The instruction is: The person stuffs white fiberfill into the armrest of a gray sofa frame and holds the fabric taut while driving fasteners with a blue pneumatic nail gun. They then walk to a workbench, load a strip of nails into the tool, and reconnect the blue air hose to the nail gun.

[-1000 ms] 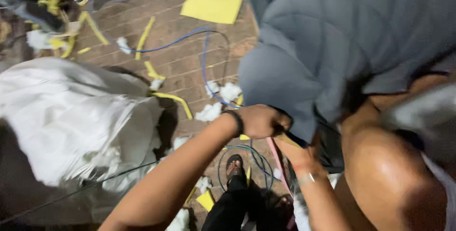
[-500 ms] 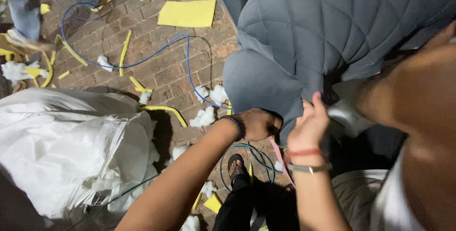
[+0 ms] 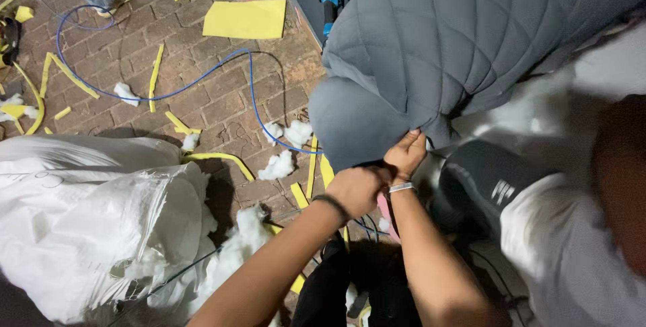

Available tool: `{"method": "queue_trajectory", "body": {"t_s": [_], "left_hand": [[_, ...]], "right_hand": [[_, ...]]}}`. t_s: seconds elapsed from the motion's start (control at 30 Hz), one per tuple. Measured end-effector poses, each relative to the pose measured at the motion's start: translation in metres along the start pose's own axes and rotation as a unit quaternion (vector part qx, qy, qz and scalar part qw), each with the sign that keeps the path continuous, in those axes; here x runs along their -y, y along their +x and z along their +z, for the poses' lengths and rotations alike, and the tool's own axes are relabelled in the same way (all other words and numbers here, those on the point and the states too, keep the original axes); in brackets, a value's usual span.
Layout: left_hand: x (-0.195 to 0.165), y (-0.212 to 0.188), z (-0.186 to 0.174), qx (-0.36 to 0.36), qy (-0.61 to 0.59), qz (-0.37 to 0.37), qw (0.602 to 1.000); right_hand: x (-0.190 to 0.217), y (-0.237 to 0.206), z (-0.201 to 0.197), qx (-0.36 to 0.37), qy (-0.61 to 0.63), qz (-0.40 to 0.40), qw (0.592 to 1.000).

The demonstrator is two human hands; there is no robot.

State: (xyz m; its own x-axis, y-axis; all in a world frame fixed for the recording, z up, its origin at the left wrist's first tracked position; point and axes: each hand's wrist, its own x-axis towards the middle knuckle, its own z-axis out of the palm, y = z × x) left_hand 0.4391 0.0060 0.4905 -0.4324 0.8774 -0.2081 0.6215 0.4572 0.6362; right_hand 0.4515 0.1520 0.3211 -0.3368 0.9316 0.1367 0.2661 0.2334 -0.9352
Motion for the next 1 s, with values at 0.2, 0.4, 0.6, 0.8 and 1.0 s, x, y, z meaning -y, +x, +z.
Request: {"method": "queue_trajectory", "body": {"t_s": [0.2,0.4,0.6,0.8,1.0], "left_hand": [[0.046,-0.021,-0.062,-0.342,-0.076,0.04,0.936],[0.067,0.003,-0.033,-0.326,-0.059,-0.036,0.943],[0.089,-0.015,0.019,-0.357,-0.13,-0.097,0.92],[0.097,-0.062,0.104,-0.234,-0.17,-0.204,0.935],[0.072,-0.109,0.151,-0.18,-0.26,-0.317,0.894]], "right_hand": [[-0.006,-0.002,0.01,-0.042,-0.013,-0.068,0.997],[-0.022,0.005,0.013,-0.022,0.037,-0.038,0.998],[-0.026,0.008,0.008,0.006,0.04,-0.062,0.997],[-0.018,0.01,0.009,0.017,0.109,-0.082,0.991],[-0.001,0.014,0.009,0.02,0.09,-0.038,0.995]]}}
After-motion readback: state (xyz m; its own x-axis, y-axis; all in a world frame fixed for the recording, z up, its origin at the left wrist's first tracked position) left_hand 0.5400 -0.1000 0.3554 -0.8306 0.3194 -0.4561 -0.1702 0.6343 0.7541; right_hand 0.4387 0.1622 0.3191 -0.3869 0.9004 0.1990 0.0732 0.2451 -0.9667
